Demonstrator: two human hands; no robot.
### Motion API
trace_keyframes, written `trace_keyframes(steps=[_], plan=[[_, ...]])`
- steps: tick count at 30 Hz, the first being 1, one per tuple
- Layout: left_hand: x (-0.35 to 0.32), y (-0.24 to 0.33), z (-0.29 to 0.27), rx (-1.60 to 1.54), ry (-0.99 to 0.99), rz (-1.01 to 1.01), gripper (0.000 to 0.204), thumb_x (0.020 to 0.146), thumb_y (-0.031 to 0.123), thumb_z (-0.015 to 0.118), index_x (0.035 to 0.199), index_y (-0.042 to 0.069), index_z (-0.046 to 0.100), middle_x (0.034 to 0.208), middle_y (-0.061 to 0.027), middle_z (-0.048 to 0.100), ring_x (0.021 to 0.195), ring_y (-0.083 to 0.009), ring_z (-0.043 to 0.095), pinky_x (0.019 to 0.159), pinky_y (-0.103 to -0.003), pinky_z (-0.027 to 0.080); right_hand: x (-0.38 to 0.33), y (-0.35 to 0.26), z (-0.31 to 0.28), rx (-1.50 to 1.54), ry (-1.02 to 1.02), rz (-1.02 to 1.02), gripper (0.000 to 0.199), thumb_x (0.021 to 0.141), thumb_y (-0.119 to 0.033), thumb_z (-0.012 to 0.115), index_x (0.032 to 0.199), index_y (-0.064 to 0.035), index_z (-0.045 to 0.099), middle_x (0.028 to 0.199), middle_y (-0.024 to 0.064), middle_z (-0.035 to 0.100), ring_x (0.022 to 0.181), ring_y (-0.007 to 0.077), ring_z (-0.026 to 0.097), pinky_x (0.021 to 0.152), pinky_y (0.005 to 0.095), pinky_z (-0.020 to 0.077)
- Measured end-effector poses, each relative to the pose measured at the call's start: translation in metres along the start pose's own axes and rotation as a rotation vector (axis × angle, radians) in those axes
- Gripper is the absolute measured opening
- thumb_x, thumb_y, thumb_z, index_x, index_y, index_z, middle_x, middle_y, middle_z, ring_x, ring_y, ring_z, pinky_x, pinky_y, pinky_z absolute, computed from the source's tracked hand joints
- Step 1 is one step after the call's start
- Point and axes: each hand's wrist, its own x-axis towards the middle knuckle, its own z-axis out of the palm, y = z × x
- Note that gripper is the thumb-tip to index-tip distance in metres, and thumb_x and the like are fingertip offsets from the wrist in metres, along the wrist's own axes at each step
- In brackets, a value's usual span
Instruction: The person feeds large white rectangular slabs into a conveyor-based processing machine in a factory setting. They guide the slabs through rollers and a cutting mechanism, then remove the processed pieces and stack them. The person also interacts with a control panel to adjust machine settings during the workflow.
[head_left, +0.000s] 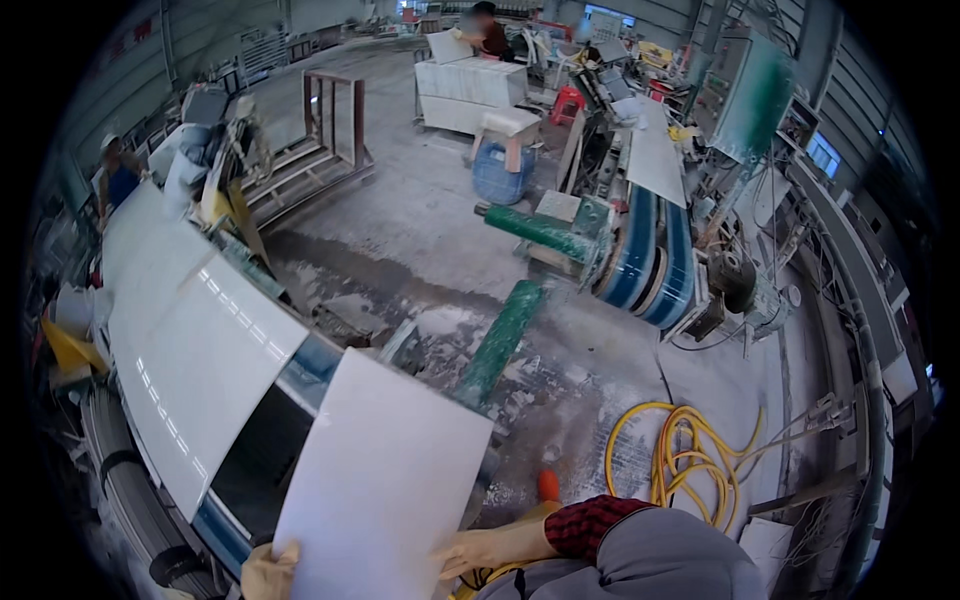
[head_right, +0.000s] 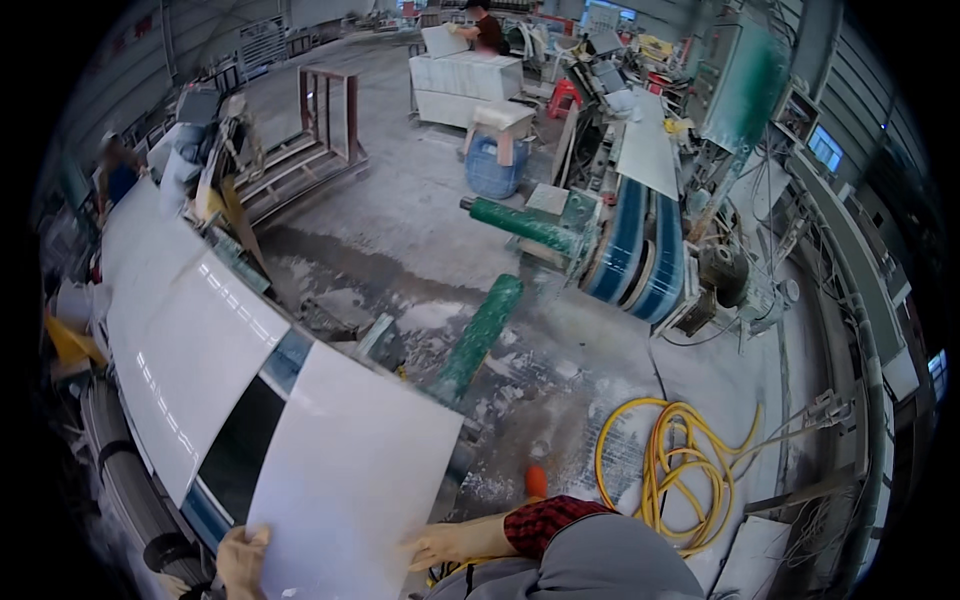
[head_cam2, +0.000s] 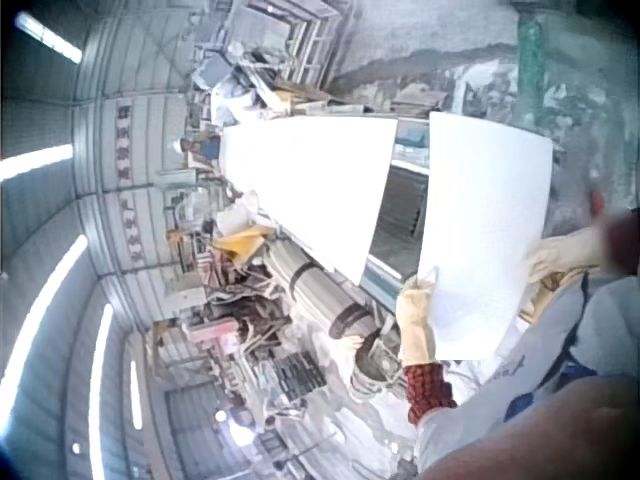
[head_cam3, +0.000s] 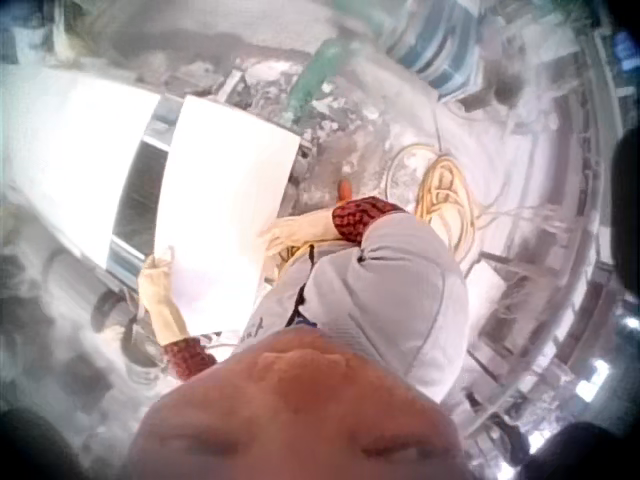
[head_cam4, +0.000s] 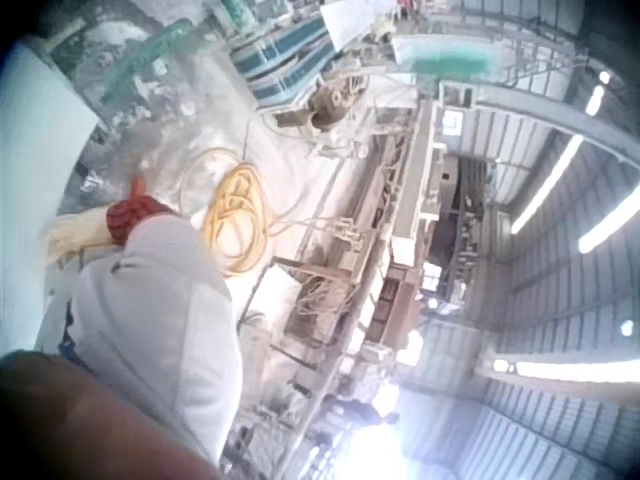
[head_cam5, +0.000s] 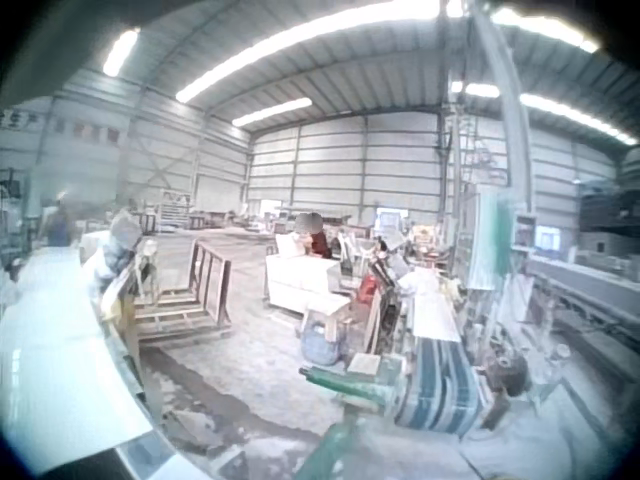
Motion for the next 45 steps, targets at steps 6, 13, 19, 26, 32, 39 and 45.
trace_keyframes(steps=[6, 13, 19, 26, 32, 39, 45], plan=[[-0.09, 0.116, -0.076, 0.395, 0.115, 0.173, 0.046, 0.111, 0.05, 0.075, 0.138, 0.013, 0.083, 0.117, -0.0104, 0.088, 0.108, -0.0287, 0.083, 0.093, -0.039, 0.064, -0.019, -0.099, 0.025, 0.526, 0.213, 0.166, 0.057, 0.127, -0.022, 0.045, 0.182, -0.0097, 0.037, 0.189, 0.0129, 0.037, 0.169, 0.0304, 0.047, 0.141, 0.0512, 0.0421], [-0.155, 0.293, -0.066, 0.11, 0.385, 0.142, 0.053, 0.099, 0.053, 0.086, 0.115, 0.003, 0.087, 0.099, -0.0196, 0.086, 0.093, -0.0317, 0.083, 0.083, -0.044, 0.062, -0.136, -0.261, -0.023, 0.25, 0.524, -0.109, 0.055, 0.118, -0.032, 0.071, 0.166, -0.008, 0.059, 0.16, 0.0178, 0.069, 0.145, 0.0334, 0.069, 0.117, 0.0515, 0.0599], [-0.117, 0.464, 0.062, -0.164, 0.354, 0.228, 0.064, 0.101, 0.067, 0.076, 0.125, 0.009, 0.09, 0.101, -0.0154, 0.088, 0.095, -0.0308, 0.084, 0.089, -0.044, 0.062, -0.342, -0.396, -0.068, -0.157, 1.088, -0.208, 0.055, 0.109, -0.034, 0.082, 0.155, -0.0078, 0.072, 0.147, 0.0132, 0.078, 0.136, 0.0297, 0.072, 0.112, 0.0498, 0.0587], [-0.125, 0.658, 0.204, -0.545, -0.103, 0.48, 0.085, 0.106, 0.077, 0.066, 0.132, -0.001, 0.086, 0.111, -0.0187, 0.088, 0.101, -0.0309, 0.081, 0.095, -0.043, 0.059, -0.525, -0.483, -0.05, -0.17, 1.608, -0.285, 0.038, 0.103, -0.011, 0.077, 0.139, -0.0006, 0.079, 0.136, 0.0211, 0.079, 0.13, 0.0311, 0.073, 0.109, 0.0379, 0.057], [-0.086, 0.752, 0.365, -0.698, -0.591, 0.368, 0.084, 0.111, 0.072, 0.063, 0.144, -0.003, 0.08, 0.127, -0.0167, 0.085, 0.111, -0.027, 0.079, 0.099, -0.042, 0.06, -0.649, -0.396, -0.126, -1.689, 1.703, -0.247, 0.057, 0.097, 0.001, 0.079, 0.153, -0.0009, 0.07, 0.138, 0.0226, 0.078, 0.124, 0.0379, 0.077, 0.107, 0.0459, 0.0623], [-0.071, 0.875, 0.429, -0.297, -0.695, 0.469, 0.082, 0.116, 0.071, 0.047, 0.154, 0.004, 0.075, 0.148, -0.0191, 0.08, 0.139, -0.0381, 0.073, 0.119, -0.045, 0.052, -0.687, -0.398, -0.253, 0.455, 2.071, -0.385, 0.052, 0.106, -0.023, 0.088, 0.148, 0.0026, 0.069, 0.137, 0.0177, 0.079, 0.114, 0.0296, 0.081, 0.095, 0.0511, 0.0687], [-0.043, 0.966, 0.467, -0.275, -0.849, 0.467, 0.079, 0.117, 0.069, 0.043, 0.157, 0.008, 0.074, 0.151, -0.0182, 0.078, 0.141, -0.0416, 0.072, 0.121, -0.046, 0.051, -0.742, -0.398, -0.334, 0.528, 2.19, -0.229, 0.053, 0.105, -0.026, 0.09, 0.145, 0.0009, 0.069, 0.131, 0.0155, 0.081, 0.112, 0.0287, 0.081, 0.094, 0.052, 0.0686]])
